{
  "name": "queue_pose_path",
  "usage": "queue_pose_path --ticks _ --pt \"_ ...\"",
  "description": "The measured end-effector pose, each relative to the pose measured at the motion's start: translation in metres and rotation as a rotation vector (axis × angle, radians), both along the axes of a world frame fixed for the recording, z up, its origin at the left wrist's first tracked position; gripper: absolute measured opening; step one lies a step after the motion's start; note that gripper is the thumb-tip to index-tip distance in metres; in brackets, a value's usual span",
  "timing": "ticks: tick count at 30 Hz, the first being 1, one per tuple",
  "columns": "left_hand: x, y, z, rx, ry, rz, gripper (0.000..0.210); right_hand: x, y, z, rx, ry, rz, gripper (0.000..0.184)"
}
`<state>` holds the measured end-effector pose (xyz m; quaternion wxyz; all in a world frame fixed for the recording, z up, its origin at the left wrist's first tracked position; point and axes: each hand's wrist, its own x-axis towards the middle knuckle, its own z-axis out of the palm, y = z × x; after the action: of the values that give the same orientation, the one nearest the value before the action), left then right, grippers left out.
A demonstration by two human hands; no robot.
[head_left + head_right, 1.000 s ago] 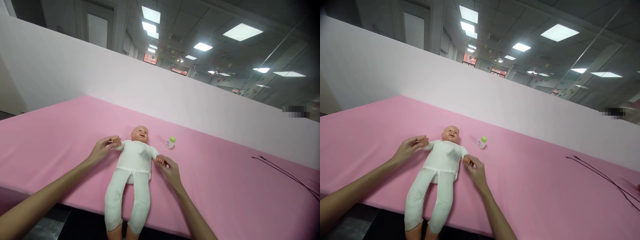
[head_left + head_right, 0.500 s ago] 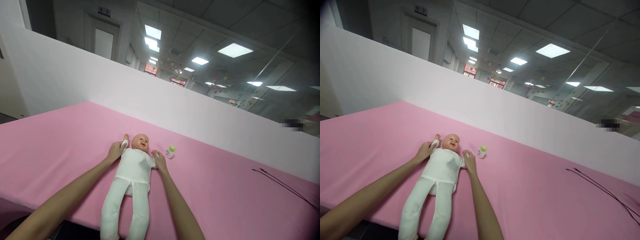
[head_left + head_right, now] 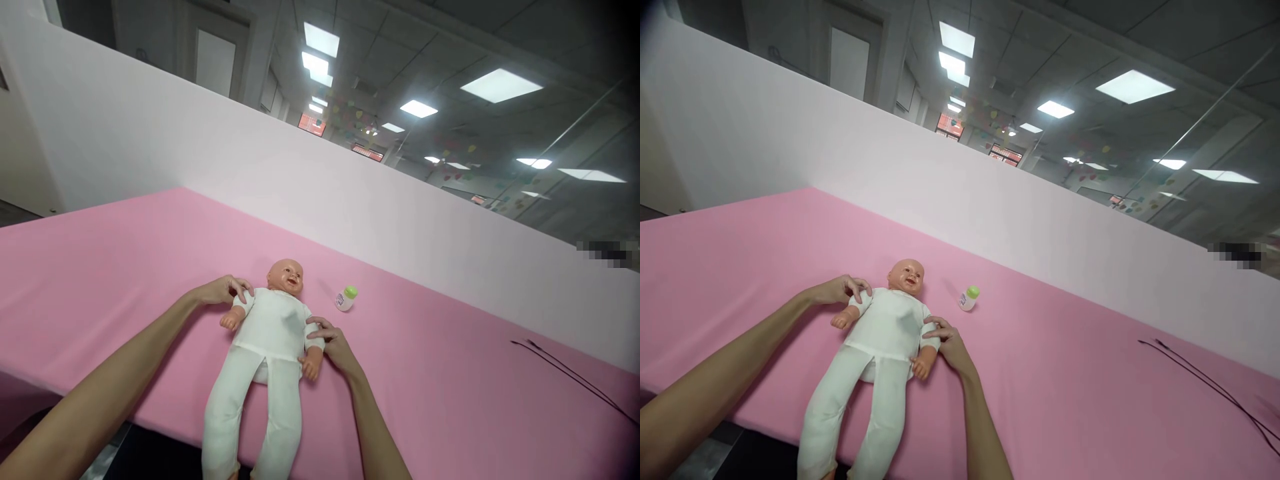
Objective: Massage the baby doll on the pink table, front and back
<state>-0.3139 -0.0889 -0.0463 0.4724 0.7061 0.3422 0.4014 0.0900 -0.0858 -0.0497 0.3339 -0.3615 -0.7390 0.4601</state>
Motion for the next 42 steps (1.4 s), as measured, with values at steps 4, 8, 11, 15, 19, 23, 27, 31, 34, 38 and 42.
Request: queue_pose_path --ticks 4,8,11,15,19,23,27,31,34,38,42 --pt "0.002 -0.003 0.003 0.008 0.058 -0.049 0.009 -0.001 0.000 0.000 0.052 -0.038 0.018 0.014" --pt "0.019 -0.003 0.003 -0.036 -0.137 0.132 0.024 -0.009 0.007 -0.006 0.021 0.081 -0.209 0.030" --pt "0.039 0.001 -0.003 -0.060 -0.232 0.353 0.038 -0.021 0.013 -0.012 0.000 0.144 -0.348 0.047" --pt "0.059 0.005 -0.011 0.000 -0.013 0.606 0.047 -0.040 0.022 -0.014 -0.115 0.162 -0.497 0.058" --pt "0.062 0.008 -0.014 -0.015 0.082 0.627 0.046 -0.049 0.029 -0.008 -0.254 0.066 -0.547 0.058" --pt "0.046 0.009 -0.010 -0.087 -0.019 0.473 0.040 -0.046 0.027 -0.006 -0.277 0.156 -0.472 0.052" --pt "0.022 0.010 -0.005 -0.140 -0.208 0.097 0.043 -0.032 0.022 -0.007 -0.307 0.291 -0.311 0.041" --pt "0.010 0.010 -0.004 -0.079 -0.126 -0.096 0.016 -0.019 0.020 -0.008 -0.306 0.283 -0.175 0.012" --pt "0.007 0.008 -0.003 -0.064 -0.011 -0.215 0.010 -0.013 0.019 -0.008 -0.244 0.188 -0.049 0.008" --pt "0.007 0.003 0.000 -0.055 0.016 -0.186 0.010 -0.016 0.018 -0.010 -0.212 0.169 -0.069 0.005" --pt "0.016 0.000 0.001 -0.100 -0.189 0.037 0.019 -0.025 0.016 -0.011 -0.221 0.245 -0.265 0.027"
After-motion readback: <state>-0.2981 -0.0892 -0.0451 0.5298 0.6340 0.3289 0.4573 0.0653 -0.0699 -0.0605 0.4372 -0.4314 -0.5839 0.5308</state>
